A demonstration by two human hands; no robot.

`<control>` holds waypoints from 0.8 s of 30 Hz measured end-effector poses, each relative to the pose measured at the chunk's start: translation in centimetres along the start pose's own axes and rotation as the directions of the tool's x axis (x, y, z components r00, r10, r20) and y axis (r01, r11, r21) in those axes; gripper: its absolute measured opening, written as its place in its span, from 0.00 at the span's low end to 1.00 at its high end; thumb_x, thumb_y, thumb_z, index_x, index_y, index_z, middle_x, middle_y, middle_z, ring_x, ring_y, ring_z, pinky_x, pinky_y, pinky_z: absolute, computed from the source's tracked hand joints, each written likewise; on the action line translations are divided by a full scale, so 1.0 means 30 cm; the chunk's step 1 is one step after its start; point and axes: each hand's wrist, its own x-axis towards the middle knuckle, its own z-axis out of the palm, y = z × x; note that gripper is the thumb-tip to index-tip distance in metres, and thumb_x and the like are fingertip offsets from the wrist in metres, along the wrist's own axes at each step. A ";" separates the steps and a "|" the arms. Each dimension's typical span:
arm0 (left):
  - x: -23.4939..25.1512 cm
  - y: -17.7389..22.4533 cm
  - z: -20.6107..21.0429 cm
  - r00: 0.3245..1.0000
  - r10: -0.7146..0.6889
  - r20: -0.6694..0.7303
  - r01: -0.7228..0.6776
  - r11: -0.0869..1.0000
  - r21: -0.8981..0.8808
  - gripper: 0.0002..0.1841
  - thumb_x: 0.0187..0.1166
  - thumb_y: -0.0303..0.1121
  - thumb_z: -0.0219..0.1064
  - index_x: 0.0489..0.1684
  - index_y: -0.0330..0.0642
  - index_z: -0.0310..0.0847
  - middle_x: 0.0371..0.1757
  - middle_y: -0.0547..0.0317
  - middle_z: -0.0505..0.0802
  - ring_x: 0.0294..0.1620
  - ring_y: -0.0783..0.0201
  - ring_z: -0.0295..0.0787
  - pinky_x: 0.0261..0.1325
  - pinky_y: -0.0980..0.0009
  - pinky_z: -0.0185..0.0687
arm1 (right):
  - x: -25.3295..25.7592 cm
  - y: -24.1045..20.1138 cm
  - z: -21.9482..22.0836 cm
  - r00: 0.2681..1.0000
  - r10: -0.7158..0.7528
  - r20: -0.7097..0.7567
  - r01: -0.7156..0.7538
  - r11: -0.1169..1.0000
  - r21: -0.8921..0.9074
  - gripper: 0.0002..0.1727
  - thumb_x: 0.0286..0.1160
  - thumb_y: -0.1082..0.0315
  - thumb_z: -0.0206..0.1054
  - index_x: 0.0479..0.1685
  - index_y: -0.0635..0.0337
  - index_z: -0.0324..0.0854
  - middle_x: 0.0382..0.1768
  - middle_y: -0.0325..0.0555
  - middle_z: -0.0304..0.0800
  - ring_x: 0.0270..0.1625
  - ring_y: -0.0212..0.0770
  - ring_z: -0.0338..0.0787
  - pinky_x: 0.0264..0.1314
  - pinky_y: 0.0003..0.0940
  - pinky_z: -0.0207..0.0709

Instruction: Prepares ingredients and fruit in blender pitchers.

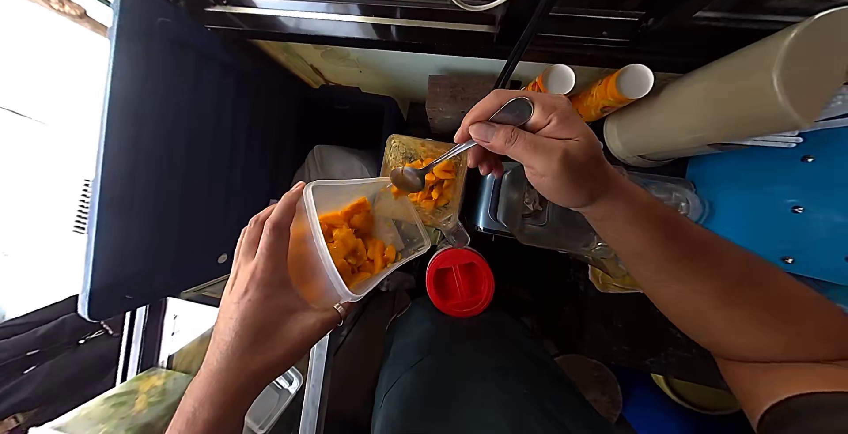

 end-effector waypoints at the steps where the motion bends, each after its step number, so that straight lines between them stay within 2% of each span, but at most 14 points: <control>1: -0.004 -0.002 0.002 1.000 0.011 -0.012 -0.011 1.000 0.017 0.67 0.35 0.68 0.83 0.93 0.72 0.50 0.79 0.57 0.76 0.77 0.51 0.75 0.71 0.44 0.76 | -0.006 -0.005 0.014 1.000 0.002 -0.008 -0.002 1.000 0.030 0.14 0.89 0.72 0.52 0.49 0.66 0.84 0.34 0.44 0.89 0.31 0.35 0.87 0.31 0.27 0.85; 3: -0.019 -0.013 0.014 0.997 0.051 -0.052 -0.048 0.997 0.056 0.69 0.38 0.69 0.82 0.95 0.66 0.46 0.80 0.49 0.76 0.77 0.44 0.76 0.72 0.39 0.74 | -0.021 -0.013 0.042 0.999 0.036 0.030 -0.039 0.996 0.078 0.19 0.88 0.71 0.44 0.51 0.67 0.84 0.33 0.46 0.88 0.31 0.37 0.86 0.31 0.29 0.84; 5: -0.045 -0.041 0.038 0.989 0.095 -0.114 -0.088 0.994 0.061 0.69 0.41 0.67 0.82 0.95 0.63 0.44 0.79 0.43 0.75 0.75 0.44 0.78 0.69 0.43 0.78 | -0.024 -0.031 0.079 0.990 0.071 0.118 -0.081 0.993 0.082 0.24 0.85 0.68 0.39 0.52 0.65 0.85 0.35 0.47 0.89 0.32 0.38 0.87 0.31 0.31 0.83; 8: -0.096 -0.113 0.103 0.961 0.149 -0.233 -0.177 0.979 -0.106 0.64 0.45 0.60 0.88 0.91 0.67 0.47 0.81 0.49 0.74 0.77 0.54 0.77 0.74 0.53 0.80 | -0.009 -0.051 0.190 0.962 0.110 0.250 -0.099 0.994 -0.055 0.16 0.84 0.69 0.50 0.57 0.58 0.83 0.38 0.40 0.92 0.35 0.33 0.89 0.33 0.28 0.85; 9: -0.113 -0.137 0.132 0.949 0.155 -0.276 -0.216 0.955 -0.206 0.63 0.47 0.57 0.89 0.90 0.70 0.47 0.82 0.52 0.72 0.79 0.56 0.76 0.76 0.55 0.79 | -0.003 -0.056 0.233 0.951 0.111 0.290 -0.045 0.974 -0.223 0.12 0.84 0.69 0.57 0.58 0.52 0.82 0.42 0.34 0.92 0.42 0.29 0.90 0.41 0.25 0.88; 10: -0.130 -0.155 0.162 0.935 0.152 -0.320 -0.256 0.914 -0.315 0.62 0.48 0.53 0.90 0.89 0.73 0.47 0.82 0.56 0.72 0.80 0.57 0.75 0.78 0.57 0.79 | 0.000 -0.060 0.273 0.947 0.090 0.310 0.048 0.910 -0.412 0.12 0.82 0.65 0.63 0.59 0.48 0.83 0.48 0.30 0.89 0.52 0.27 0.86 0.54 0.26 0.84; 11: -0.148 -0.170 0.195 0.917 0.143 -0.371 -0.300 0.862 -0.409 0.62 0.49 0.50 0.91 0.89 0.75 0.47 0.83 0.60 0.72 0.80 0.58 0.75 0.80 0.57 0.77 | 0.004 -0.062 0.303 0.952 0.024 0.304 0.147 0.836 -0.529 0.14 0.79 0.60 0.66 0.61 0.48 0.85 0.53 0.33 0.86 0.59 0.33 0.81 0.61 0.33 0.77; 13: -0.204 -0.193 0.264 0.874 0.098 -0.475 -0.368 0.772 -0.518 0.62 0.51 0.48 0.91 0.89 0.75 0.45 0.84 0.65 0.72 0.82 0.61 0.73 0.83 0.58 0.75 | 0.019 -0.091 0.310 0.971 -0.082 0.224 0.198 0.801 -0.565 0.18 0.81 0.55 0.65 0.64 0.52 0.86 0.59 0.42 0.84 0.63 0.42 0.80 0.65 0.42 0.75; 16: -0.358 -0.221 0.332 0.803 -0.054 -0.594 -0.398 0.692 -0.602 0.63 0.50 0.46 0.91 0.90 0.74 0.43 0.84 0.66 0.70 0.82 0.64 0.73 0.82 0.60 0.75 | 0.029 -0.088 0.315 0.996 -0.081 0.026 0.085 0.899 -0.429 0.21 0.88 0.59 0.57 0.74 0.57 0.73 0.64 0.44 0.82 0.62 0.38 0.85 0.62 0.37 0.84; 18: -0.517 -0.253 0.350 0.768 -0.187 -0.613 -0.347 0.684 -0.642 0.69 0.48 0.46 0.92 0.93 0.72 0.35 0.86 0.65 0.69 0.82 0.65 0.72 0.83 0.61 0.74 | 0.000 0.011 0.433 0.995 0.002 -0.097 -0.036 0.937 -0.349 0.20 0.87 0.64 0.57 0.74 0.56 0.68 0.56 0.41 0.81 0.51 0.33 0.86 0.53 0.33 0.85; 19: -0.605 -0.272 0.351 0.745 -0.254 -0.616 -0.314 0.682 -0.661 0.72 0.47 0.47 0.92 0.94 0.68 0.32 0.87 0.62 0.69 0.82 0.63 0.73 0.84 0.60 0.74 | -0.034 0.069 0.523 0.992 0.091 -0.092 -0.119 0.922 -0.368 0.22 0.85 0.65 0.59 0.75 0.57 0.67 0.54 0.43 0.81 0.48 0.34 0.86 0.49 0.35 0.85; 21: -0.791 -0.315 0.356 0.677 -0.377 -0.632 -0.232 0.705 -0.670 0.73 0.44 0.48 0.93 0.95 0.54 0.34 0.83 0.53 0.73 0.81 0.59 0.74 0.84 0.57 0.74 | -0.121 0.200 0.725 0.956 0.269 0.113 -0.188 0.864 -0.468 0.24 0.81 0.63 0.64 0.74 0.61 0.71 0.58 0.53 0.84 0.52 0.43 0.89 0.52 0.43 0.87; 23: -0.996 -0.370 0.374 0.603 -0.482 -0.636 -0.126 0.730 -0.672 0.73 0.42 0.51 0.93 0.93 0.41 0.40 0.82 0.46 0.74 0.81 0.56 0.73 0.85 0.55 0.71 | -0.180 0.318 0.946 0.845 0.312 0.433 -0.001 0.813 -0.582 0.25 0.76 0.57 0.70 0.71 0.56 0.81 0.68 0.55 0.83 0.68 0.48 0.85 0.69 0.50 0.81; 24: -1.096 -0.400 0.386 0.570 -0.519 -0.637 -0.077 0.738 -0.670 0.72 0.43 0.53 0.92 0.93 0.39 0.42 0.83 0.44 0.73 0.82 0.54 0.73 0.86 0.54 0.70 | -0.192 0.364 1.061 0.765 0.292 0.573 0.143 0.791 -0.595 0.28 0.72 0.52 0.74 0.70 0.52 0.83 0.74 0.55 0.79 0.77 0.53 0.78 0.78 0.57 0.73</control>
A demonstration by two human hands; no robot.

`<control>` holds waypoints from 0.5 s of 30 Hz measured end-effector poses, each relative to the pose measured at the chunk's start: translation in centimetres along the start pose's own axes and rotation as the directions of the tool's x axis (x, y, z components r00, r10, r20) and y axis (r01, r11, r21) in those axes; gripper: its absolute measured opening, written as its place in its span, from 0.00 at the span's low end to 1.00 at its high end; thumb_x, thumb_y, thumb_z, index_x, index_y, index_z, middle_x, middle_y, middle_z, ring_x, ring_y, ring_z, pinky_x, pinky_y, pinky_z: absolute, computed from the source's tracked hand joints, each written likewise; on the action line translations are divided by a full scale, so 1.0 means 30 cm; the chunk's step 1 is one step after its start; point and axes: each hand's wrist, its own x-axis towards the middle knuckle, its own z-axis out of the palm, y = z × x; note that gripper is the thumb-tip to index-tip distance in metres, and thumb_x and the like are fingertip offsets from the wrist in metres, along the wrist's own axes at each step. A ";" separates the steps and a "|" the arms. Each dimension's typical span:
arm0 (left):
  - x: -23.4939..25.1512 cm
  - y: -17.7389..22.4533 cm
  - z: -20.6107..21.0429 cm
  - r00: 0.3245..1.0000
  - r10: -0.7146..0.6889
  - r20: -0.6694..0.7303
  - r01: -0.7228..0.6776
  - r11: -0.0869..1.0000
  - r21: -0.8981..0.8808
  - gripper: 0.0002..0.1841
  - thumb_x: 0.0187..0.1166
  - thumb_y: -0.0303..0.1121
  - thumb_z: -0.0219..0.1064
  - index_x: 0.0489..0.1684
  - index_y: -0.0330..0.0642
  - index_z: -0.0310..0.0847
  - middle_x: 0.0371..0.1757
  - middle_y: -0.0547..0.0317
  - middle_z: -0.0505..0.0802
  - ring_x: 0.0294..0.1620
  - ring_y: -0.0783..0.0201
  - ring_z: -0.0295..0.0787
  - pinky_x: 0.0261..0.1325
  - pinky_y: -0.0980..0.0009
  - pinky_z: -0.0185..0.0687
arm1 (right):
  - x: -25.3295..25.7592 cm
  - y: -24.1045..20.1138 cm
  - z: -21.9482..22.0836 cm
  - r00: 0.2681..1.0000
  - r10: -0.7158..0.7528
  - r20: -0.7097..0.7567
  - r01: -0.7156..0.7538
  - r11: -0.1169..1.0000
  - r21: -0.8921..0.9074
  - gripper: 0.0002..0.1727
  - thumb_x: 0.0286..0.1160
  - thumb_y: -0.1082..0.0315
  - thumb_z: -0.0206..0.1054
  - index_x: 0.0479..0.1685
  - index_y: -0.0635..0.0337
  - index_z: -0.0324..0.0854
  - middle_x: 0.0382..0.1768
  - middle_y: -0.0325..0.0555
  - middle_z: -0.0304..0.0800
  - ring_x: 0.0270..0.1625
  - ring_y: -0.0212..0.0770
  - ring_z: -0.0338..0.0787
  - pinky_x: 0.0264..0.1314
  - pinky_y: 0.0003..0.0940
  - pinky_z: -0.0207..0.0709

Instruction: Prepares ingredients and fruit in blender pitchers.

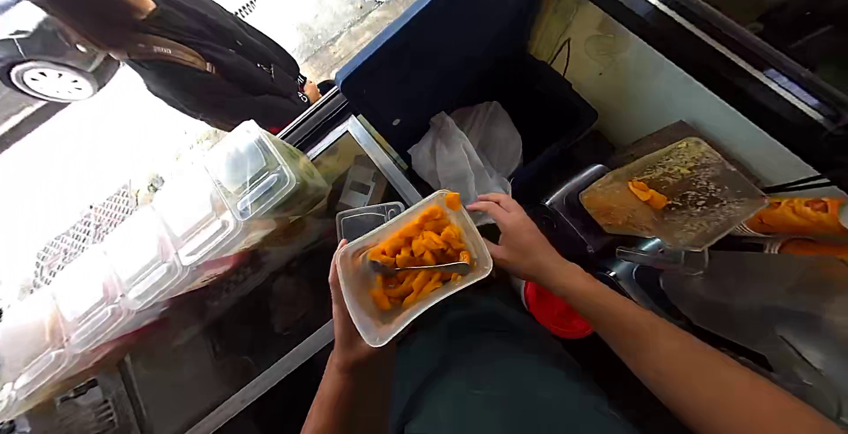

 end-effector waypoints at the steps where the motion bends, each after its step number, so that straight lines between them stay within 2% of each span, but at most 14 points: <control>1: -0.046 -0.021 -0.084 0.999 -0.009 -0.044 0.011 0.999 0.042 0.72 0.43 0.53 0.93 0.93 0.38 0.43 0.82 0.43 0.74 0.81 0.52 0.74 0.85 0.53 0.72 | 0.076 -0.036 0.087 0.989 -0.096 0.116 0.108 0.989 -0.099 0.31 0.67 0.47 0.77 0.69 0.49 0.84 0.81 0.56 0.73 0.85 0.56 0.69 0.83 0.63 0.64; 3: -0.123 -0.050 -0.231 0.994 -0.016 -0.108 0.029 0.993 0.115 0.71 0.44 0.52 0.93 0.93 0.42 0.44 0.81 0.45 0.75 0.80 0.52 0.75 0.83 0.53 0.74 | 0.218 -0.099 0.244 0.923 -0.214 0.319 0.303 0.916 -0.262 0.41 0.52 0.35 0.82 0.67 0.47 0.84 0.90 0.56 0.58 0.94 0.58 0.51 0.90 0.67 0.46; 4: -0.155 -0.060 -0.296 0.991 -0.017 -0.133 0.038 0.987 0.156 0.70 0.43 0.52 0.93 0.92 0.42 0.45 0.80 0.46 0.76 0.80 0.52 0.76 0.83 0.53 0.75 | 0.277 -0.125 0.314 0.890 -0.232 0.393 0.372 0.868 -0.330 0.45 0.45 0.30 0.82 0.65 0.46 0.84 0.91 0.55 0.55 0.95 0.56 0.49 0.92 0.66 0.42; 5: -0.188 -0.071 -0.355 0.988 -0.019 -0.151 0.047 0.981 0.188 0.70 0.43 0.53 0.93 0.92 0.42 0.45 0.79 0.45 0.77 0.80 0.52 0.76 0.83 0.53 0.74 | 0.322 -0.145 0.374 0.867 -0.248 0.432 0.422 0.825 -0.375 0.46 0.40 0.28 0.83 0.62 0.46 0.84 0.90 0.54 0.59 0.93 0.56 0.52 0.92 0.66 0.43; 7: -0.243 -0.104 -0.450 0.985 -0.034 -0.167 0.067 0.979 0.194 0.70 0.44 0.53 0.93 0.93 0.46 0.44 0.81 0.48 0.77 0.81 0.54 0.75 0.84 0.54 0.74 | 0.373 -0.177 0.442 0.854 -0.271 0.444 0.469 0.771 -0.430 0.46 0.36 0.28 0.84 0.57 0.46 0.84 0.82 0.53 0.70 0.85 0.57 0.66 0.88 0.63 0.53; 9: -0.276 -0.148 -0.512 0.987 -0.045 -0.155 0.067 0.989 0.136 0.70 0.44 0.52 0.93 0.93 0.48 0.44 0.81 0.48 0.77 0.81 0.53 0.75 0.84 0.54 0.73 | 0.380 -0.189 0.436 0.871 -0.265 0.414 0.452 0.761 -0.464 0.45 0.34 0.28 0.83 0.57 0.44 0.84 0.78 0.52 0.75 0.81 0.58 0.71 0.84 0.63 0.59; 11: -0.286 -0.201 -0.545 0.993 -0.042 -0.114 0.048 0.998 0.047 0.69 0.45 0.52 0.92 0.94 0.53 0.43 0.82 0.51 0.76 0.80 0.54 0.75 0.84 0.54 0.73 | 0.345 -0.185 0.364 0.921 -0.207 0.331 0.330 0.865 -0.377 0.48 0.38 0.28 0.81 0.63 0.47 0.82 0.76 0.52 0.77 0.80 0.58 0.72 0.80 0.63 0.64; 13: -0.262 -0.267 -0.550 0.998 -0.015 -0.063 0.012 0.999 -0.048 0.67 0.47 0.53 0.91 0.94 0.54 0.45 0.83 0.52 0.75 0.81 0.55 0.75 0.85 0.55 0.73 | 0.293 -0.201 0.244 0.959 -0.038 0.282 0.049 0.998 -0.034 0.51 0.44 0.32 0.81 0.73 0.49 0.75 0.74 0.45 0.78 0.77 0.47 0.75 0.76 0.53 0.73; 14: -0.240 -0.299 -0.537 0.999 0.002 -0.036 -0.006 0.995 -0.099 0.66 0.48 0.53 0.91 0.94 0.55 0.46 0.83 0.53 0.75 0.81 0.56 0.75 0.85 0.55 0.73 | 0.265 -0.215 0.192 0.954 0.025 0.299 -0.076 0.984 0.161 0.53 0.44 0.32 0.82 0.76 0.45 0.71 0.70 0.41 0.81 0.72 0.42 0.80 0.70 0.47 0.79; 15: -0.213 -0.326 -0.518 1.000 0.020 -0.001 -0.020 0.989 -0.144 0.65 0.48 0.53 0.90 0.93 0.55 0.47 0.83 0.54 0.75 0.81 0.57 0.75 0.84 0.55 0.73 | 0.234 -0.245 0.150 0.940 0.054 0.337 -0.156 0.946 0.284 0.54 0.41 0.32 0.83 0.77 0.42 0.68 0.68 0.39 0.83 0.69 0.40 0.83 0.67 0.45 0.82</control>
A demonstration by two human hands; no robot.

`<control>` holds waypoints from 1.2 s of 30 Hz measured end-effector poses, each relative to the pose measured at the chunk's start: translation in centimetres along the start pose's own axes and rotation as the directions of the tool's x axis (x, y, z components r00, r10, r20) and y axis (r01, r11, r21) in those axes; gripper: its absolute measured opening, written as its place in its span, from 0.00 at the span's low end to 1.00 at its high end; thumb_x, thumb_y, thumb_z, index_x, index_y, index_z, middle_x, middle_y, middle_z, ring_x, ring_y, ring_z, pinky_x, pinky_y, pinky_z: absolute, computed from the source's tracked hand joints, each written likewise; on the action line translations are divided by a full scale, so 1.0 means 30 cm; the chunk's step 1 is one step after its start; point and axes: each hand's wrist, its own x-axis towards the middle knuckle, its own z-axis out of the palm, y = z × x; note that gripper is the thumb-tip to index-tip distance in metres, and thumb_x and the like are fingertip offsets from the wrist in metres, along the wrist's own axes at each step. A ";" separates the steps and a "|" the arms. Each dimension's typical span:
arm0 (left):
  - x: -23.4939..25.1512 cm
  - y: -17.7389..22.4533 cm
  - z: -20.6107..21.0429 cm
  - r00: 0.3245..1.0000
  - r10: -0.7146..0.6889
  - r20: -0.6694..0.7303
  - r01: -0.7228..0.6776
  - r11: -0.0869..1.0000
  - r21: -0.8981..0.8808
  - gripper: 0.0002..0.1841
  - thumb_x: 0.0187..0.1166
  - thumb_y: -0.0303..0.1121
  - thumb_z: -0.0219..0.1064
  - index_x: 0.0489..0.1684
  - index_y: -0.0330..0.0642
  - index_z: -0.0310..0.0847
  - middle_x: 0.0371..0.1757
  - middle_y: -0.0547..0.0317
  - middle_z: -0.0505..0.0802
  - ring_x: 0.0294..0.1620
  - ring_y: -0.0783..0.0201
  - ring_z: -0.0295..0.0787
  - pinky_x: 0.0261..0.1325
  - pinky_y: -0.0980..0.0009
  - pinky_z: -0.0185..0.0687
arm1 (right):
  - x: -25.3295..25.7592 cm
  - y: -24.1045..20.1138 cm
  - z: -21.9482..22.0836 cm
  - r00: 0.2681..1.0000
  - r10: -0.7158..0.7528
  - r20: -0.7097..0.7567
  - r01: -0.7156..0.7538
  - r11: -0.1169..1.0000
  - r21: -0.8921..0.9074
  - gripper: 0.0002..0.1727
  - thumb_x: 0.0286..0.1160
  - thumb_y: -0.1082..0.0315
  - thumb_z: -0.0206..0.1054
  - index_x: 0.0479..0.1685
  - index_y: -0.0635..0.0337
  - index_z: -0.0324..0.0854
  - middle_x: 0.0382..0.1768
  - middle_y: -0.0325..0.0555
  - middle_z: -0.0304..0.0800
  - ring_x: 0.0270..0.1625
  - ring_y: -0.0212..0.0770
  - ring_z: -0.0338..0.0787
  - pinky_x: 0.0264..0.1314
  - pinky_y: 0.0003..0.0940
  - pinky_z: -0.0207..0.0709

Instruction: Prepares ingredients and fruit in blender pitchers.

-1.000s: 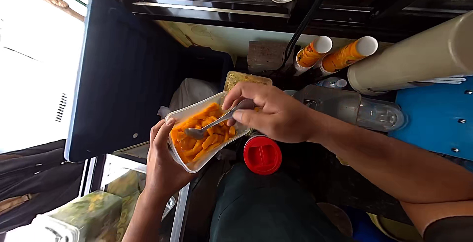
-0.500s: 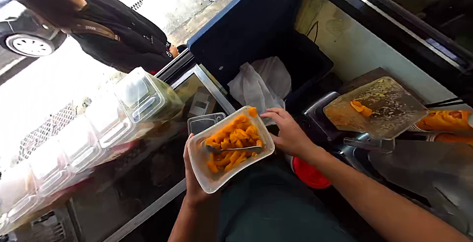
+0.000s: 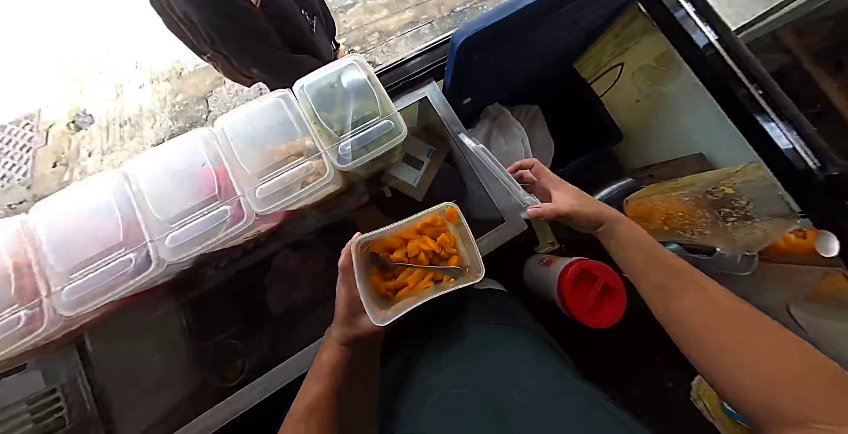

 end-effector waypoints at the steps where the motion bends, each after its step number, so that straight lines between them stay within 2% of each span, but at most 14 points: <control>1: 0.032 -0.025 0.020 0.999 0.017 0.035 -0.016 0.999 -0.038 0.64 0.49 0.53 0.90 0.92 0.56 0.49 0.82 0.55 0.76 0.79 0.59 0.76 0.83 0.56 0.74 | -0.038 -0.042 -0.004 0.999 0.000 0.044 -0.002 0.999 0.036 0.55 0.41 0.34 0.84 0.78 0.40 0.67 0.69 0.38 0.83 0.70 0.39 0.83 0.69 0.44 0.81; 4: 0.121 -0.081 0.087 0.989 0.057 0.134 -0.049 0.997 -0.064 0.65 0.47 0.51 0.91 0.92 0.53 0.48 0.79 0.50 0.79 0.77 0.57 0.79 0.83 0.53 0.75 | -0.093 -0.183 0.042 0.979 -0.135 0.152 0.177 0.933 -0.314 0.55 0.43 0.35 0.84 0.83 0.38 0.70 0.80 0.36 0.72 0.82 0.37 0.71 0.82 0.46 0.73; 8: 0.134 -0.066 0.099 0.975 -0.070 0.211 0.070 0.998 0.008 0.74 0.42 0.62 0.91 0.94 0.41 0.43 0.89 0.36 0.63 0.89 0.47 0.61 0.90 0.48 0.64 | -0.097 -0.265 0.095 0.937 -0.257 0.236 0.348 0.639 -0.686 0.54 0.41 0.28 0.80 0.84 0.18 0.67 0.88 0.46 0.61 0.87 0.52 0.62 0.81 0.59 0.68; 9: 0.119 -0.040 0.090 0.976 -0.119 0.182 0.125 0.992 -0.021 0.73 0.42 0.70 0.87 0.94 0.41 0.48 0.90 0.37 0.61 0.89 0.46 0.60 0.87 0.48 0.68 | -0.093 -0.268 0.098 0.927 -0.274 0.255 0.372 0.597 -0.711 0.54 0.42 0.28 0.79 0.84 0.16 0.66 0.88 0.47 0.59 0.88 0.54 0.61 0.81 0.59 0.67; 11: 0.090 0.039 0.093 0.972 -0.233 0.022 0.233 0.960 -0.153 0.56 0.57 0.74 0.75 0.82 0.39 0.71 0.80 0.43 0.74 0.75 0.51 0.78 0.67 0.57 0.86 | -0.082 -0.268 0.109 0.908 -0.299 0.293 0.414 0.542 -0.731 0.53 0.45 0.27 0.78 0.85 0.14 0.63 0.89 0.49 0.59 0.89 0.54 0.60 0.84 0.60 0.64; 13: 0.088 0.142 0.117 0.915 -0.383 -0.124 0.343 0.904 -0.256 0.31 0.79 0.56 0.69 0.67 0.37 0.86 0.64 0.49 0.87 0.59 0.57 0.88 0.57 0.64 0.91 | -0.076 -0.258 0.127 0.888 -0.330 0.320 0.453 0.514 -0.728 0.53 0.46 0.26 0.77 0.85 0.15 0.64 0.88 0.50 0.60 0.90 0.54 0.59 0.87 0.60 0.60; 15: 0.105 0.204 0.145 0.865 -0.449 -0.223 0.388 0.882 -0.269 0.17 0.85 0.38 0.68 0.60 0.34 0.90 0.56 0.48 0.92 0.53 0.56 0.92 0.54 0.64 0.93 | -0.067 -0.258 0.144 0.879 -0.346 0.329 0.468 0.489 -0.736 0.53 0.46 0.26 0.77 0.85 0.15 0.65 0.88 0.51 0.61 0.89 0.55 0.60 0.86 0.60 0.60; 20: 0.116 0.249 0.192 0.835 -0.415 -0.361 0.449 0.893 0.012 0.13 0.84 0.37 0.68 0.55 0.41 0.94 0.50 0.57 0.92 0.47 0.66 0.92 0.44 0.74 0.93 | -0.065 -0.252 0.162 0.875 -0.361 0.323 0.464 0.434 -0.772 0.51 0.48 0.25 0.74 0.85 0.16 0.65 0.86 0.55 0.64 0.87 0.56 0.65 0.84 0.59 0.63; 24: 0.134 0.277 0.195 0.826 -0.413 -0.383 0.506 0.843 0.184 0.13 0.86 0.40 0.65 0.50 0.46 0.95 0.47 0.64 0.94 0.46 0.72 0.92 0.48 0.76 0.91 | -0.066 -0.265 0.168 0.880 -0.335 0.338 0.458 0.407 -0.790 0.50 0.50 0.25 0.72 0.86 0.18 0.66 0.86 0.57 0.63 0.87 0.58 0.64 0.86 0.59 0.60; 27: 0.151 0.288 0.194 0.800 -0.481 -0.358 0.544 0.833 0.096 0.12 0.84 0.37 0.67 0.53 0.43 0.94 0.47 0.62 0.95 0.48 0.68 0.94 0.52 0.73 0.92 | -0.066 -0.261 0.156 0.878 -0.337 0.341 0.465 0.425 -0.777 0.51 0.50 0.25 0.73 0.86 0.18 0.65 0.87 0.56 0.63 0.89 0.58 0.62 0.88 0.60 0.57; 30: 0.129 0.245 0.220 0.780 -0.519 -0.351 0.480 0.855 -0.198 0.12 0.85 0.29 0.66 0.57 0.31 0.85 0.46 0.47 0.94 0.47 0.57 0.93 0.54 0.64 0.92 | -0.064 -0.221 0.124 0.923 -0.282 0.263 0.385 0.689 -0.613 0.59 0.46 0.18 0.72 0.89 0.21 0.60 0.91 0.49 0.54 0.92 0.53 0.56 0.88 0.59 0.59; 32: 0.120 0.225 0.230 0.780 -0.530 -0.332 0.457 0.845 -0.277 0.14 0.86 0.30 0.63 0.62 0.30 0.80 0.48 0.47 0.92 0.50 0.57 0.92 0.57 0.62 0.90 | -0.058 -0.178 0.105 0.984 -0.107 0.141 0.140 0.956 -0.259 0.62 0.50 0.23 0.76 0.93 0.32 0.55 0.90 0.41 0.57 0.88 0.42 0.64 0.83 0.50 0.70; 34: 0.135 0.225 0.223 0.762 -0.587 -0.275 0.486 0.798 -0.356 0.17 0.87 0.30 0.60 0.69 0.31 0.75 0.53 0.45 0.91 0.54 0.56 0.91 0.61 0.60 0.90 | -0.043 -0.114 0.113 0.987 0.094 0.129 -0.110 0.986 0.128 0.55 0.60 0.35 0.79 0.92 0.36 0.56 0.81 0.41 0.73 0.75 0.41 0.82 0.72 0.43 0.83; 36: 0.172 0.235 0.204 0.736 -0.644 -0.208 0.540 0.745 -0.392 0.17 0.87 0.28 0.59 0.70 0.32 0.76 0.56 0.43 0.90 0.57 0.54 0.91 0.63 0.57 0.89 | -0.047 -0.074 0.134 0.973 0.121 0.196 -0.191 0.899 0.395 0.45 0.71 0.45 0.76 0.89 0.43 0.61 0.72 0.49 0.82 0.67 0.47 0.88 0.69 0.43 0.86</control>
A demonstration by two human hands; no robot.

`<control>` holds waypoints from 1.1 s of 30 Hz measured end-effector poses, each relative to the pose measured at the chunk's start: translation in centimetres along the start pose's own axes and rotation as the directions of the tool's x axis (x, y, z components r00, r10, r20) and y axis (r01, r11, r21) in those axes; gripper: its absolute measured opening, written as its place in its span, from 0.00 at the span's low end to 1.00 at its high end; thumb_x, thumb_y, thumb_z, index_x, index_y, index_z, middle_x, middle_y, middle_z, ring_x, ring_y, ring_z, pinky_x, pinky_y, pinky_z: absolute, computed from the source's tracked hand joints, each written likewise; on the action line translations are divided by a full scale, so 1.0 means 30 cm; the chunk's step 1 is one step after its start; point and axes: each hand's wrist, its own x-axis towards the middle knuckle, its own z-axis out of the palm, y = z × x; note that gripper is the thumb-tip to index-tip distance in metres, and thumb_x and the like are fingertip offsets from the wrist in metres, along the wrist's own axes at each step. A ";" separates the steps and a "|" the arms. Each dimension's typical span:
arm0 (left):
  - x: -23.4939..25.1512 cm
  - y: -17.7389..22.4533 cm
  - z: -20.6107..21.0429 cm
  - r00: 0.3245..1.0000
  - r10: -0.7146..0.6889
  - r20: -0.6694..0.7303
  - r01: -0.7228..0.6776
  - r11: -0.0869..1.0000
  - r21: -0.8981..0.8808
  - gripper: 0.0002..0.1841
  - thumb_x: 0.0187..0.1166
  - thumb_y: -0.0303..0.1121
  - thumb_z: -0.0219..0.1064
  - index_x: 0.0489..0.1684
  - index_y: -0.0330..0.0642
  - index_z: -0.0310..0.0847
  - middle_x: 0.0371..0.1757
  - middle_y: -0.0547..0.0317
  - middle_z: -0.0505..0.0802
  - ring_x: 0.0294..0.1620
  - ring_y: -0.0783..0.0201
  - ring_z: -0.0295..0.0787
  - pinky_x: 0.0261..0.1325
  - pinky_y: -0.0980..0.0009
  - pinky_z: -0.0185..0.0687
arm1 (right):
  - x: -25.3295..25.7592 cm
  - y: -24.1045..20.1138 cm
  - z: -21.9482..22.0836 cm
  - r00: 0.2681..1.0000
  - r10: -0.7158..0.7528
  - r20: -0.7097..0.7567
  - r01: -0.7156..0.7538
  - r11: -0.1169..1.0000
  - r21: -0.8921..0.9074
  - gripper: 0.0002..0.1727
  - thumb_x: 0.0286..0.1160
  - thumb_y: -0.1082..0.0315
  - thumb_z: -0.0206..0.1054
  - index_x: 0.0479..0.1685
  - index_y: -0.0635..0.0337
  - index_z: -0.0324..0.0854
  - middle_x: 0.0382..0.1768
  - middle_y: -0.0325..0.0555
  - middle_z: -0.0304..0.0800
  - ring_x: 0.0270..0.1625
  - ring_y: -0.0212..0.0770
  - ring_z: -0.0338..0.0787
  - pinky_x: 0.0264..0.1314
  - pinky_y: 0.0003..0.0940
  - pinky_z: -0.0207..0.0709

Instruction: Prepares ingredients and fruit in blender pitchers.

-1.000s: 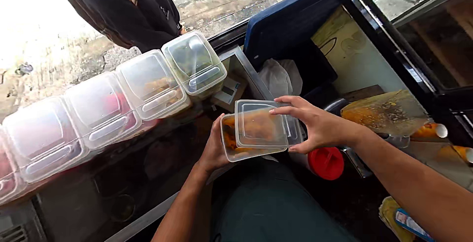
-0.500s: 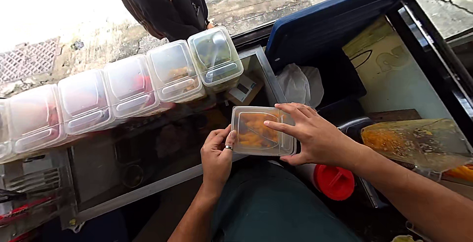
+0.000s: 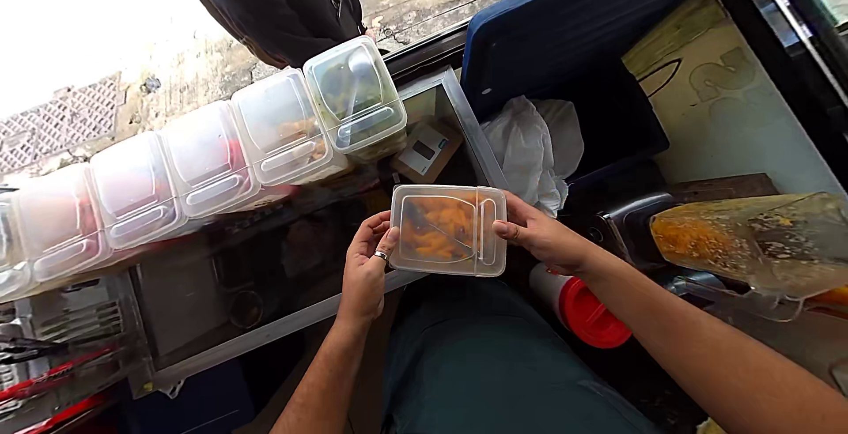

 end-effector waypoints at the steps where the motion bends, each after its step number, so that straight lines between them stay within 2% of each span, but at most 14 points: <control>1: 0.020 0.022 0.007 1.000 -0.027 0.014 0.026 0.999 0.028 0.16 0.87 0.28 0.60 0.69 0.33 0.78 0.56 0.43 0.91 0.56 0.53 0.91 0.63 0.56 0.89 | -0.009 0.009 0.003 1.000 -0.004 -0.007 0.004 0.998 0.058 0.43 0.73 0.47 0.75 0.89 0.44 0.61 0.72 0.50 0.82 0.67 0.48 0.89 0.69 0.43 0.86; 4: 0.113 0.114 0.069 0.997 -0.027 0.071 0.001 0.941 0.340 0.13 0.86 0.32 0.65 0.63 0.43 0.88 0.52 0.54 0.94 0.51 0.61 0.93 0.56 0.61 0.91 | -0.068 0.090 0.041 0.973 -0.114 -0.198 0.149 0.974 0.169 0.47 0.72 0.46 0.76 0.88 0.53 0.57 0.71 0.50 0.82 0.67 0.47 0.89 0.68 0.43 0.87; 5: 0.150 0.158 0.110 0.992 0.006 0.128 -0.070 0.860 0.506 0.13 0.85 0.35 0.67 0.62 0.49 0.90 0.51 0.61 0.93 0.49 0.66 0.91 0.53 0.65 0.91 | -0.085 0.135 0.066 0.941 -0.166 -0.295 0.238 0.944 0.229 0.50 0.71 0.46 0.77 0.88 0.57 0.53 0.71 0.52 0.82 0.67 0.48 0.88 0.69 0.44 0.87; 7: 0.213 0.262 0.220 0.943 0.082 0.322 -0.307 0.588 0.749 0.14 0.84 0.35 0.66 0.62 0.56 0.91 0.49 0.66 0.91 0.45 0.72 0.88 0.50 0.69 0.88 | -0.097 0.214 0.130 0.851 -0.245 -0.465 0.431 0.831 0.351 0.55 0.68 0.49 0.80 0.89 0.59 0.46 0.74 0.55 0.78 0.72 0.50 0.85 0.72 0.49 0.84; 10: 0.332 0.402 0.386 0.823 -0.002 0.568 -0.557 0.190 0.808 0.18 0.78 0.28 0.65 0.64 0.55 0.89 0.48 0.60 0.93 0.50 0.61 0.90 0.57 0.55 0.83 | -0.022 0.229 0.218 0.724 -0.248 -0.643 0.588 0.709 0.389 0.58 0.66 0.50 0.81 0.90 0.55 0.41 0.75 0.56 0.76 0.72 0.51 0.84 0.71 0.51 0.84; 12: 0.461 0.465 0.452 0.791 -0.053 0.610 -0.608 0.049 0.793 0.20 0.75 0.25 0.66 0.66 0.50 0.84 0.45 0.54 0.94 0.50 0.50 0.91 0.56 0.44 0.82 | 0.085 0.144 0.235 0.680 -0.221 -0.699 0.605 0.708 0.365 0.50 0.74 0.55 0.76 0.89 0.56 0.42 0.73 0.54 0.75 0.69 0.49 0.86 0.68 0.49 0.86; 14: 0.603 0.509 0.464 0.793 -0.058 0.607 -0.607 0.011 0.795 0.20 0.73 0.24 0.65 0.65 0.46 0.80 0.41 0.49 0.93 0.48 0.44 0.91 0.52 0.39 0.82 | 0.200 0.034 0.240 0.666 -0.164 -0.728 0.586 0.719 0.373 0.40 0.82 0.63 0.68 0.88 0.55 0.47 0.72 0.55 0.75 0.68 0.49 0.87 0.67 0.49 0.86; 16: 0.740 0.542 0.445 0.814 -0.041 0.579 -0.579 0.021 0.815 0.19 0.74 0.24 0.64 0.65 0.44 0.79 0.43 0.44 0.92 0.50 0.41 0.90 0.53 0.35 0.81 | 0.310 -0.055 0.229 0.666 -0.133 -0.734 0.577 0.716 0.394 0.35 0.83 0.63 0.68 0.86 0.49 0.53 0.71 0.53 0.78 0.68 0.51 0.86 0.68 0.53 0.85; 20: 0.898 0.595 0.393 0.877 0.008 0.481 -0.480 0.093 0.872 0.20 0.75 0.24 0.61 0.67 0.41 0.79 0.53 0.39 0.92 0.58 0.37 0.89 0.59 0.32 0.79 | 0.474 -0.149 0.188 0.716 -0.148 -0.682 0.539 0.739 0.405 0.42 0.77 0.50 0.73 0.87 0.43 0.53 0.78 0.50 0.74 0.75 0.52 0.81 0.70 0.58 0.81; 24: 0.982 0.626 0.272 0.890 0.051 0.453 -0.455 0.160 0.876 0.19 0.78 0.26 0.62 0.69 0.41 0.78 0.57 0.41 0.92 0.60 0.42 0.90 0.64 0.37 0.80 | 0.547 -0.204 0.201 0.730 -0.113 -0.673 0.487 0.778 0.397 0.46 0.74 0.42 0.74 0.88 0.41 0.50 0.78 0.51 0.75 0.75 0.53 0.81 0.70 0.61 0.80; 26: 0.995 0.655 0.170 0.915 0.044 0.401 -0.403 0.158 0.902 0.22 0.79 0.33 0.65 0.73 0.41 0.76 0.58 0.39 0.92 0.60 0.40 0.90 0.65 0.35 0.79 | 0.552 -0.203 0.212 0.722 -0.086 -0.687 0.476 0.782 0.402 0.48 0.72 0.40 0.75 0.89 0.39 0.51 0.78 0.51 0.75 0.75 0.54 0.81 0.70 0.63 0.79; 28: 0.973 0.701 0.072 0.936 -0.075 0.343 -0.334 0.111 0.936 0.30 0.80 0.47 0.71 0.76 0.38 0.75 0.60 0.35 0.91 0.64 0.38 0.88 0.69 0.33 0.76 | 0.560 -0.193 0.202 0.725 -0.087 -0.683 0.473 0.784 0.402 0.49 0.71 0.40 0.75 0.89 0.39 0.50 0.77 0.52 0.75 0.75 0.55 0.81 0.69 0.63 0.80; 31: 0.924 0.715 -0.011 0.907 -0.242 0.344 -0.351 0.017 0.936 0.29 0.74 0.55 0.76 0.60 0.37 0.87 0.51 0.39 0.93 0.56 0.44 0.90 0.66 0.37 0.78 | 0.558 -0.191 0.176 0.748 -0.076 -0.660 0.450 0.789 0.419 0.51 0.70 0.41 0.76 0.91 0.40 0.48 0.78 0.52 0.74 0.76 0.54 0.80 0.72 0.62 0.80; 33: 0.907 0.704 -0.011 0.898 -0.269 0.348 -0.377 -0.063 0.924 0.29 0.71 0.58 0.77 0.55 0.39 0.89 0.48 0.42 0.94 0.55 0.45 0.91 0.65 0.36 0.79 | 0.487 -0.180 0.176 0.772 -0.055 -0.634 0.376 0.843 0.385 0.58 0.67 0.31 0.72 0.94 0.33 0.38 0.86 0.51 0.65 0.84 0.57 0.71 0.77 0.68 0.70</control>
